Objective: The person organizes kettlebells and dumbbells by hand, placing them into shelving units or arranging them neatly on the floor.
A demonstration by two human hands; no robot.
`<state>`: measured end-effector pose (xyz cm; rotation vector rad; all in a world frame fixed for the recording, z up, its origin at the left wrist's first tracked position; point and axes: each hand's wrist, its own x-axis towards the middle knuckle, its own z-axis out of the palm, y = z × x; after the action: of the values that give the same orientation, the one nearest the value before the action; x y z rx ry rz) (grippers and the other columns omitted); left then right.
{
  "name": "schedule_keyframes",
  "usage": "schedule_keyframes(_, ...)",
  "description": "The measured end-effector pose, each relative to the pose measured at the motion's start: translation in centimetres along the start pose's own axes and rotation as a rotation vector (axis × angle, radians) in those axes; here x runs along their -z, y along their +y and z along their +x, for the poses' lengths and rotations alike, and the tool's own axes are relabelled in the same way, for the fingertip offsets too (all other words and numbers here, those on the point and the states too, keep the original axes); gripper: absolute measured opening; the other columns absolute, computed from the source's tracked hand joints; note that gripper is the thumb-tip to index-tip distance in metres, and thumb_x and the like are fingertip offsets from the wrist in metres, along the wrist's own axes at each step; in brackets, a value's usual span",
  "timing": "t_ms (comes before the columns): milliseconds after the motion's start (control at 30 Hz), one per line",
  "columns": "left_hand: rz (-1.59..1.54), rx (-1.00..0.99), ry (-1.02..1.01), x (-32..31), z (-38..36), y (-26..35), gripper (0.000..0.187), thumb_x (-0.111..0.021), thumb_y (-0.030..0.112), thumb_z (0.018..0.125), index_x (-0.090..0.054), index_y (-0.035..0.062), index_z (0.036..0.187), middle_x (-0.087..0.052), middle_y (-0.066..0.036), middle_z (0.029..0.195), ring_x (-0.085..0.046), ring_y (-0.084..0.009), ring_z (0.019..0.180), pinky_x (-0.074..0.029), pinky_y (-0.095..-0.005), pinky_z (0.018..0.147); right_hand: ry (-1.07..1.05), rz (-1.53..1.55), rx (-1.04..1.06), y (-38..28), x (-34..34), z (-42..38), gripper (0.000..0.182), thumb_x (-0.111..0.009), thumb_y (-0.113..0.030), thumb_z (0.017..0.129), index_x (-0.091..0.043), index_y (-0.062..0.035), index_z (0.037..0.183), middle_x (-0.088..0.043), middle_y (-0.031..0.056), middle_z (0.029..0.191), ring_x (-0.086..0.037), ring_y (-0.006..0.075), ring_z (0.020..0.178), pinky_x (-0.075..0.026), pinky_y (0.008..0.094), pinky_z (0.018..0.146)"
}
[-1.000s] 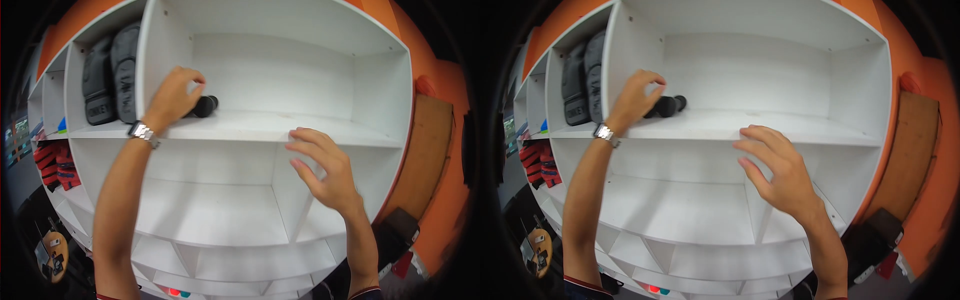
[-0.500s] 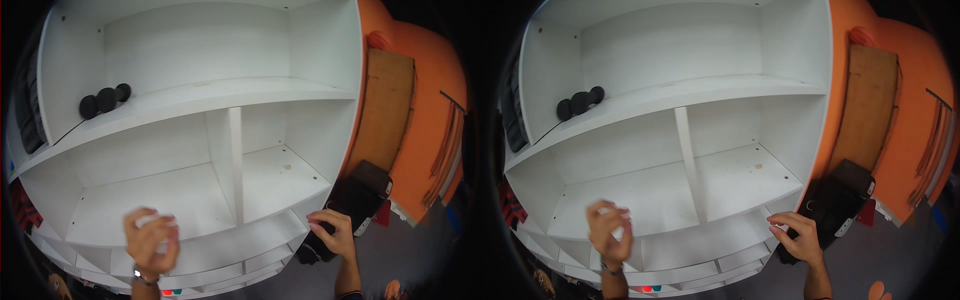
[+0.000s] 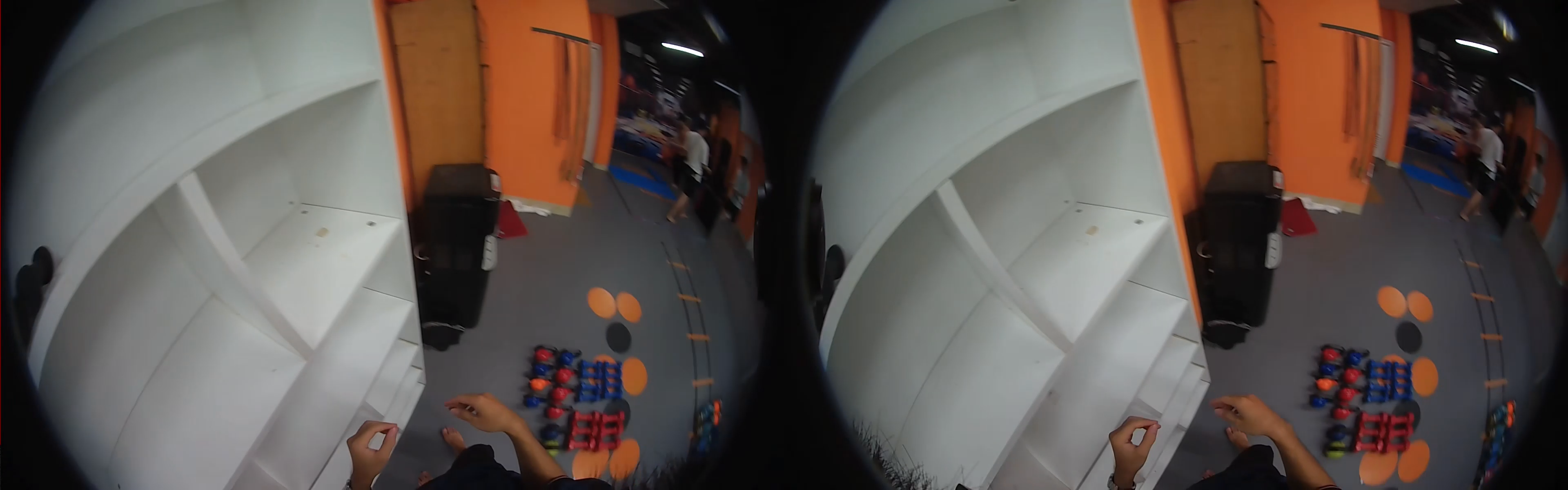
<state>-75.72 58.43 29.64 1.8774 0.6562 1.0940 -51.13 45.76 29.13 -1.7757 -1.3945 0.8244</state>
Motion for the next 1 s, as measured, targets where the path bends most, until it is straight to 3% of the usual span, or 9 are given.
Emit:
schedule_keyframes(33,-0.025,0.047,-0.06,-1.2,-0.9,-0.4,0.011,-0.074,-0.004,0.077,-0.071,-0.0002,0.087,-0.071,-0.01,0.082,-0.068,-0.0213,0.075,-0.052,-0.0293,0.068,-0.015,0.029,0.028,0.7,-0.5,-1.7,0.035,-0.063,-0.026,0.093,-0.064,-0.0039,0.12,-0.071,0.0169,0.104,-0.069,0.0312,0.096,-0.054,0.0387,0.086)
schedule_keyframes(233,-0.13,0.046,-0.483,-6.2,-4.0,0.0,0.011,-0.076,0.002,0.078,-0.073,0.0018,0.089,-0.071,-0.009,0.083,-0.067,-0.0199,0.074,-0.053,-0.0299,0.067,0.11,-0.123,-0.193,2.5,-3.0,-10.6,0.039,-0.064,-0.027,0.092,-0.061,-0.0045,0.124,-0.069,0.0195,0.11,-0.066,0.0342,0.101,-0.052,0.0403,0.087)
schedule_keyframes(567,-0.287,-0.012,-1.077,-15.2,-9.1,0.1,0.017,-0.077,0.006,0.079,-0.072,0.002,0.095,-0.072,-0.008,0.089,-0.067,-0.0161,0.079,-0.053,-0.0279,0.073,0.432,0.04,-0.456,4.4,-6.7,-24.3,0.039,-0.065,-0.026,0.093,-0.061,-0.0032,0.123,-0.068,0.0185,0.111,-0.067,0.0314,0.098,-0.053,0.0404,0.087)
schedule_keyframes(800,-0.36,-0.089,-1.354,-22.1,-14.5,3.9,0.02,-0.077,0.008,0.08,-0.071,0.0018,0.098,-0.072,-0.007,0.092,-0.068,-0.0157,0.082,-0.054,-0.028,0.076,0.615,0.11,-0.619,4.8,-7.9,-34.9,0.039,-0.065,-0.028,0.093,-0.062,-0.0046,0.124,-0.068,0.0185,0.111,-0.067,0.0307,0.099,-0.053,0.0402,0.086)
schedule_keyframes(1000,-0.413,-0.154,-1.456,-27.8,-20.8,8.7,0.022,-0.076,0.01,0.081,-0.07,0.0027,0.102,-0.071,-0.008,0.094,-0.068,-0.0167,0.083,-0.054,-0.0289,0.077,0.736,0.147,-0.7,5.5,-7.8,-43.9,0.043,-0.066,-0.029,0.092,-0.06,-0.0045,0.127,-0.068,0.0184,0.114,-0.068,0.0305,0.099,-0.054,0.0399,0.086)
